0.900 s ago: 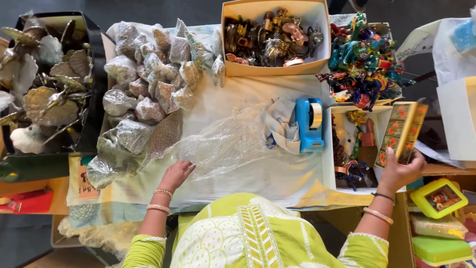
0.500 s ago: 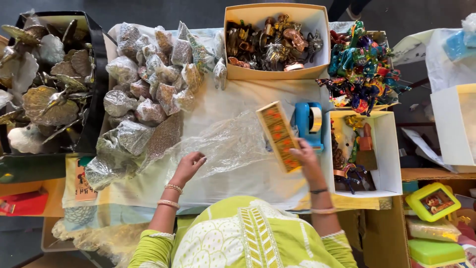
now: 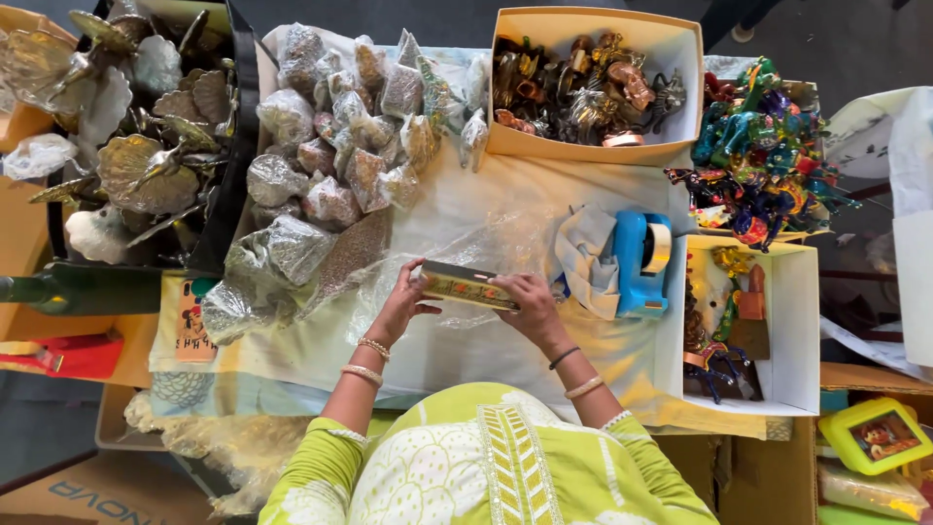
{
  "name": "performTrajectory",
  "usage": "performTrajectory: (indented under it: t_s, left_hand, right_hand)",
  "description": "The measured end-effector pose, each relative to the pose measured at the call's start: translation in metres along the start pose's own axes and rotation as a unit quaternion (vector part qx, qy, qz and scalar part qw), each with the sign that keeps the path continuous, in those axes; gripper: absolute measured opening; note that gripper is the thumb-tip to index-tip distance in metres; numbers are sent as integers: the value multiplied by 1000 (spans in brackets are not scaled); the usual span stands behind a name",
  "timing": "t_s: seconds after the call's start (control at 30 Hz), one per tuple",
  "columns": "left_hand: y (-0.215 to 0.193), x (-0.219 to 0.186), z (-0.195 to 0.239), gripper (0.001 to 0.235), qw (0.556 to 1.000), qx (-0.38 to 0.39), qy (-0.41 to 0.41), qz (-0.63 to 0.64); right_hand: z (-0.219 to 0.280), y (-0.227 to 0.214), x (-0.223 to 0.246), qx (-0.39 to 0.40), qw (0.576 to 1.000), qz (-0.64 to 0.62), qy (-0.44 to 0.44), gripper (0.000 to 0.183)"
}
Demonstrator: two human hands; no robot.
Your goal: The person wraps a small rectangular object in bubble wrap, folds the edges, and secures it with tape. They then use scissors to trim excess bubble wrap and place the wrapped item into a box.
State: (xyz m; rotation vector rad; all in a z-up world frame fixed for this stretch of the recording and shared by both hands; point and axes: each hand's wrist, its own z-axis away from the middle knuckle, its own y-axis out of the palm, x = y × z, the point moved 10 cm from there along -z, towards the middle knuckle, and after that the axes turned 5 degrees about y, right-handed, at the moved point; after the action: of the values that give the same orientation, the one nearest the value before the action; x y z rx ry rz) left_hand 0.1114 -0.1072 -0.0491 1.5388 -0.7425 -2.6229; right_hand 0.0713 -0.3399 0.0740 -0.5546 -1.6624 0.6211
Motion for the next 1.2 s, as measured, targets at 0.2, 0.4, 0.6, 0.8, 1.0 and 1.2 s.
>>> performTrajectory:
  t_s: [0.2, 0.4, 0.6, 0.8, 1.0, 1.2]
  left_hand:
    - [-51, 43, -6, 78, 994, -49, 91, -38]
    - [-35, 22, 15, 83, 992, -66, 81, -73]
    - [-41, 13, 17, 81, 988, -65, 121, -64]
    - [-38, 6, 12, 81, 949, -90, 155, -259]
    - [-8, -28, 29, 89, 796, -136, 238, -540]
    - [-4, -25, 18, 84, 789, -120, 186, -574]
  right_hand:
    - [-1, 35, -9, -32, 987, 109, -112, 62]
    - [-3, 30, -56, -86, 996, 20, 29, 90]
    - [8, 56, -115, -47, 993, -26, 102, 108]
    - [7, 53, -106, -35, 995, -20, 88, 108]
    - [2, 43, -97, -34, 997, 7, 73, 98]
    - [-15, 14, -114, -38, 982, -45, 182, 47]
